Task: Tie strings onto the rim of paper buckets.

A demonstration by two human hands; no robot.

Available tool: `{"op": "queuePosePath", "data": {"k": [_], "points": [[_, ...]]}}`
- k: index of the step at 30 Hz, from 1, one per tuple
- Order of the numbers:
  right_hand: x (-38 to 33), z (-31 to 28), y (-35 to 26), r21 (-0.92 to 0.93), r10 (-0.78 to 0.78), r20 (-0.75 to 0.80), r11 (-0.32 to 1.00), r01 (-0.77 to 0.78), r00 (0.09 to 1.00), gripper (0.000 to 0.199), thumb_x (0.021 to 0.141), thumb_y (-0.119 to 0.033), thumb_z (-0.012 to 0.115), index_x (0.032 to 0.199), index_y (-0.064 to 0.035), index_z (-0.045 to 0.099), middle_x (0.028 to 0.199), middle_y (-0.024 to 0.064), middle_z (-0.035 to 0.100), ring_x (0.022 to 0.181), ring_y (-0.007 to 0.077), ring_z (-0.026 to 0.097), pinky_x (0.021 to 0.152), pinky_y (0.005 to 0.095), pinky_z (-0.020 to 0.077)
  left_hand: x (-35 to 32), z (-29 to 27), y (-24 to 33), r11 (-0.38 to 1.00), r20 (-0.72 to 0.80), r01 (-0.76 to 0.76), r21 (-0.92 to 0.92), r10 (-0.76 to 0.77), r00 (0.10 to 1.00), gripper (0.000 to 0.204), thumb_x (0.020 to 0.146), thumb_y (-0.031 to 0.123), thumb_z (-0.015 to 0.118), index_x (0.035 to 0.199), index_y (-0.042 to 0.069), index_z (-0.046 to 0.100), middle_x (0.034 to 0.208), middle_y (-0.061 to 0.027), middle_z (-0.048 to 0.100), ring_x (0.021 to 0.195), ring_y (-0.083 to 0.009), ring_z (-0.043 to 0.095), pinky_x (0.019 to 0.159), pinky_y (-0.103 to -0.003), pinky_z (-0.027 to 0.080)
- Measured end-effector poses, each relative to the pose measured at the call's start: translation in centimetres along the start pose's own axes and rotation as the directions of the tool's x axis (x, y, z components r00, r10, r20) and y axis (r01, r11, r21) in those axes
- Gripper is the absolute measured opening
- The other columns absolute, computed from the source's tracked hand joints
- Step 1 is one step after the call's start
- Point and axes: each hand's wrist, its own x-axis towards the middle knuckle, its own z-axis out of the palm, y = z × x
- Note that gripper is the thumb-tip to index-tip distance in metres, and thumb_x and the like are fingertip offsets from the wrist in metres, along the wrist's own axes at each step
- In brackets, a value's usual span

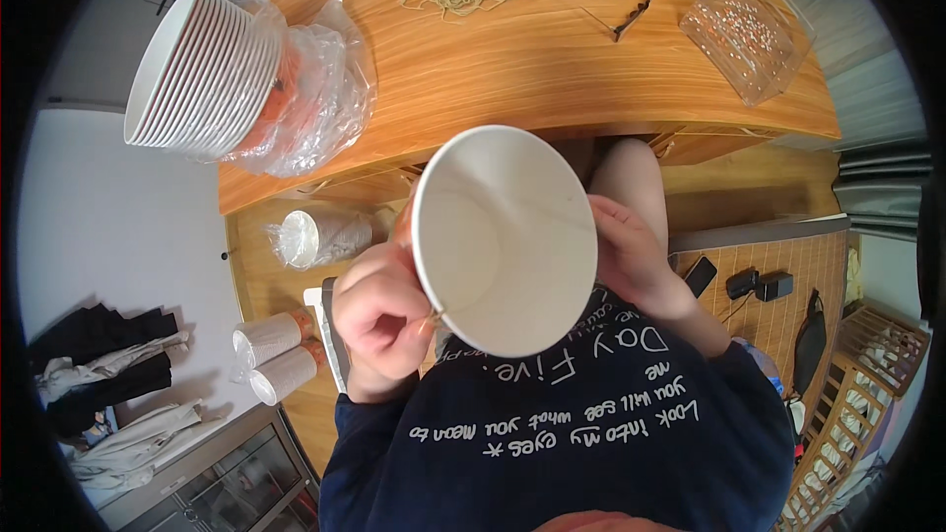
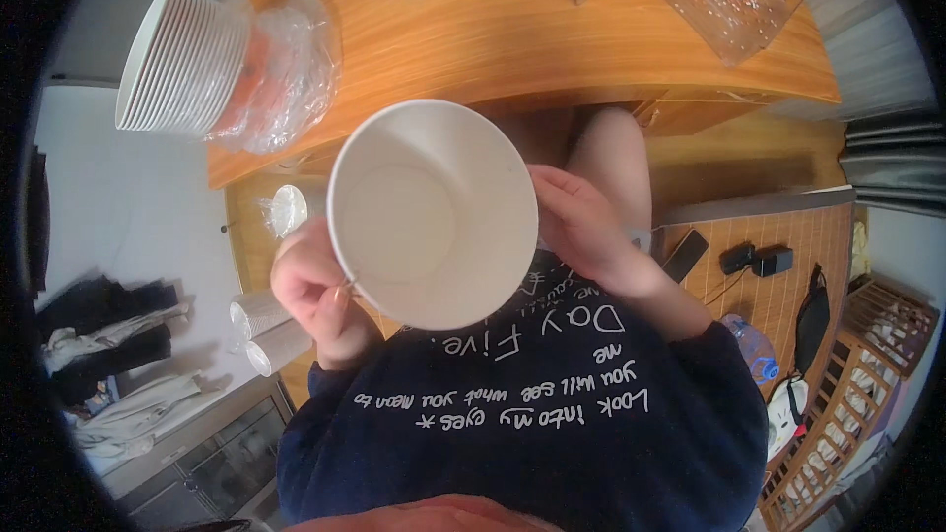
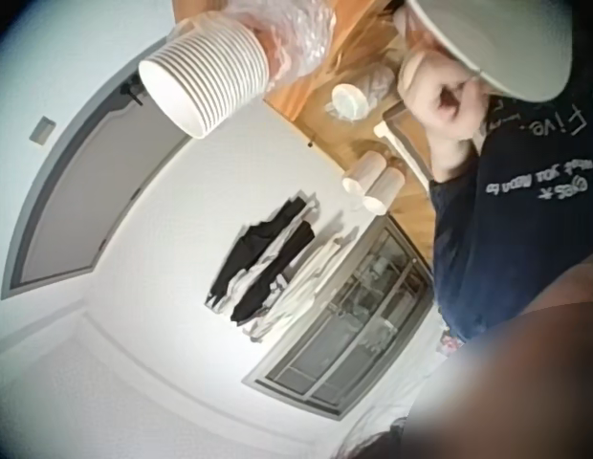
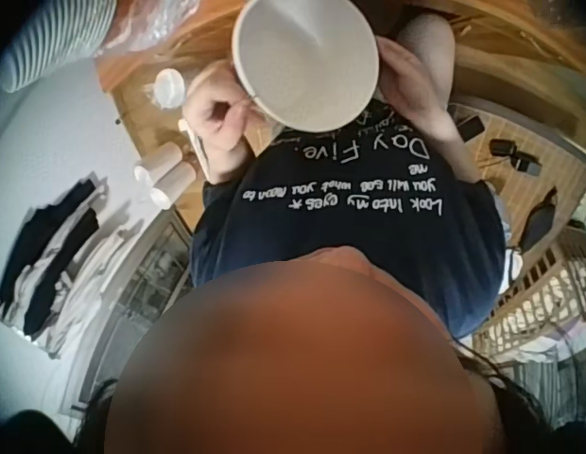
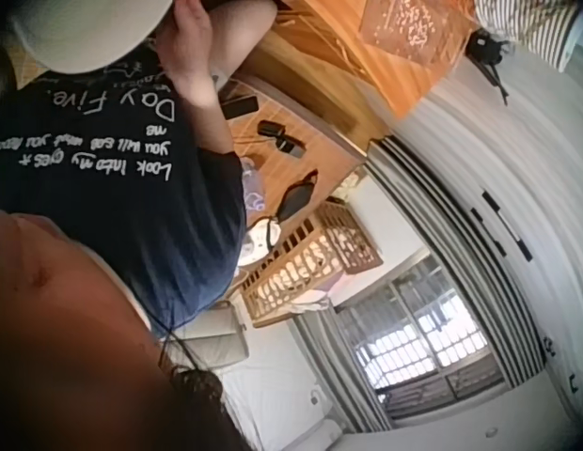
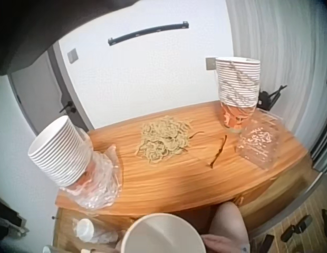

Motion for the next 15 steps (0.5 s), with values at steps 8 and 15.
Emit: {"op": "queuePosePath", "data": {"k": [8,15], "points": [[-0.2,0.0,-0.6,-0.021,-0.124,0.085,0.992,0.126,0.989,0.025,0.099,-0.017,0.057,0.115,0.0016,0.063,0.105,0.0096,0.069,0.094,0.0156,0.066,0.084,0.0284,0.0526,-0.2,-0.2,1.3,0.984,0.100,-0.175,-0.039,0.178,0.979,0.012,0.077,0.018,0.073,0.075,0.010,0.063,0.064,0.0004,0.056,0.055,-0.0182,0.051,0.051,-0.031,0.038],[-0.2,-0.5,-0.4,-0.064,-0.033,0.045,0.997,0.036,0.998,0.021,0.098,-0.017,0.060,0.106,0.0015,0.066,0.099,0.0089,0.070,0.089,0.0152,0.067,0.080,0.0278,0.0534,-0.6,-0.3,1.6,0.989,0.138,-0.146,-0.006,0.146,0.980,0.013,0.076,0.019,0.074,0.074,0.011,0.064,0.065,0.0007,0.056,0.053,-0.0180,0.051,0.050,-0.031,0.038]]}}
